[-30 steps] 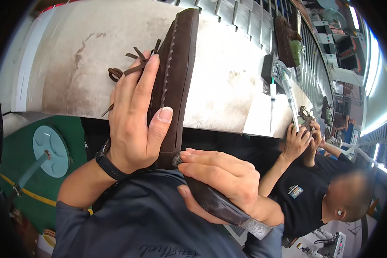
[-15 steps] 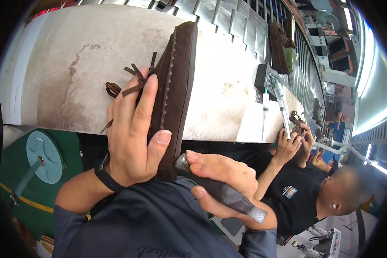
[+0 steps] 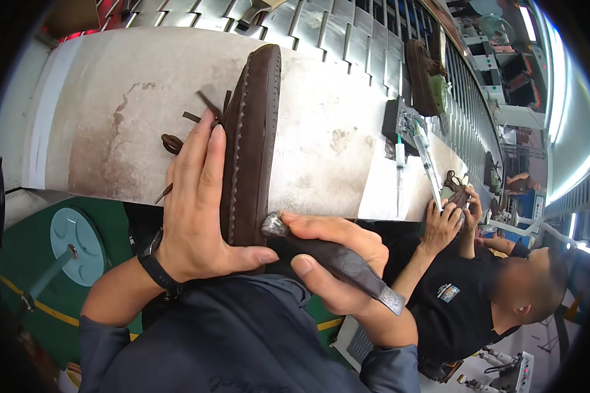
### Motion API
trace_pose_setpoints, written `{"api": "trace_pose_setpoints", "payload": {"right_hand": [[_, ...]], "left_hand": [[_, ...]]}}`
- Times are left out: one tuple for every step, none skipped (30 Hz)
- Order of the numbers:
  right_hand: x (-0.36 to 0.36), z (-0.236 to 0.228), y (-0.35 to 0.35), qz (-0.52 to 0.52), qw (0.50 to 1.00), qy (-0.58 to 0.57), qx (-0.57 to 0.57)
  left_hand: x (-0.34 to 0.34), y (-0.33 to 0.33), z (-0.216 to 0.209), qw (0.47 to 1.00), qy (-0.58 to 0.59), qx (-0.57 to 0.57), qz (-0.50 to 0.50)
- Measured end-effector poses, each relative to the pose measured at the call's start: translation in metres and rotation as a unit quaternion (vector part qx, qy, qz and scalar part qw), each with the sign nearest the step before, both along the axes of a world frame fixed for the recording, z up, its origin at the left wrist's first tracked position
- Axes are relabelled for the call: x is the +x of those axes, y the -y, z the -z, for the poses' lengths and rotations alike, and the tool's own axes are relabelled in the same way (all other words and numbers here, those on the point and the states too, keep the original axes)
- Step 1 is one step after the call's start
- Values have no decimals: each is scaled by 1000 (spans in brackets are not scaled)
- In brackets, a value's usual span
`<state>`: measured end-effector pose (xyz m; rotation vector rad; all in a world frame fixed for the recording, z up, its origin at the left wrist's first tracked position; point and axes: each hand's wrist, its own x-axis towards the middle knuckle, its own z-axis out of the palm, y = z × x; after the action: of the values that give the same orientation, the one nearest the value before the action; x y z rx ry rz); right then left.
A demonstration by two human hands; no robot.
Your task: The person attaches soles to shoe uppers by pressing the edges together by hand and tapping the seams with a hammer.
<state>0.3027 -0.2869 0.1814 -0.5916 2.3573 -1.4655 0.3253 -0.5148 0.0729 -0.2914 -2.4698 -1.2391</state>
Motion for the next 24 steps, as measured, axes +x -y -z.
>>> {"api": "trace_pose_setpoints", "payload": {"right_hand": [[-1, 3, -1, -5, 1000, 2, -11], [-2, 6, -2, -8, 1000, 5, -22], [-8, 0, 1, -27, 999, -25, 2], [-19, -8, 11, -29, 999, -21, -2], [-30, -23, 25, -108, 989, -80, 68], [-40, -38, 36, -184, 963, -143, 139], [-47, -44, 47, -215, 947, -178, 158], [-51, -45, 48, -212, 947, -182, 156], [-54, -45, 49, -224, 947, -169, 153], [-55, -45, 48, -238, 947, -157, 149], [-54, -44, 42, -225, 955, -130, 144], [-49, -38, 35, -226, 954, -137, 144], [-42, -30, 24, -155, 980, -70, 107], [-36, -21, 15, -84, 994, -2, 67], [-30, -14, 5, -61, 997, 19, 34], [-25, -9, 1, -65, 997, 19, 33], [-21, -3, 0, -23, 999, 17, -32], [-18, 5, 0, 18, 995, 17, -99], [-16, 14, -1, 29, 991, 24, -128], [-14, 20, -2, 26, 991, 28, -129], [-15, 26, -4, 30, 988, 45, -147], [-18, 31, -4, 34, 984, 63, -164], [-22, 32, -4, 29, 989, 28, -140], [-29, 27, -4, 30, 990, 33, -137]], "left_hand": [[1, 1, -2, 1000, 13, -3, 10], [1, 1, -3, 1000, 17, -4, 10], [-2, -1, -5, 1000, 17, 4, 17], [-2, -2, -6, 1000, 21, 7, 19], [-2, -1, -6, 1000, 14, 10, 18], [-1, -3, -4, 1000, 16, 11, 23], [-3, -6, 1, 1000, 2, 13, 3], [-3, -6, 2, 1000, -13, 14, -18], [-3, -5, -1, 1000, -5, 10, -14], [-3, -3, -3, 1000, -10, 6, -15], [-3, 0, -5, 1000, -1, -3, -8], [-3, 1, -5, 1000, 7, -8, 0], [-4, 6, -9, 1000, -1, -10, 1], [-5, 14, -17, 999, 30, -39, 21], [-7, 17, -21, 995, 62, -67, 40], [-8, 17, -27, 995, 62, -68, 36], [-14, 16, -32, 997, 52, -46, 23], [-20, 16, -34, 999, 43, -26, 9], [-24, 14, -27, 998, 52, -21, 11], [-23, 10, -22, 998, 56, -22, 8], [-26, 6, -16, 999, 51, -7, 6], [-28, 4, -13, 999, 46, 8, 6], [-30, 2, -10, 999, 45, 1, 6], [-31, 1, -10, 999, 49, 3, 7]]}}
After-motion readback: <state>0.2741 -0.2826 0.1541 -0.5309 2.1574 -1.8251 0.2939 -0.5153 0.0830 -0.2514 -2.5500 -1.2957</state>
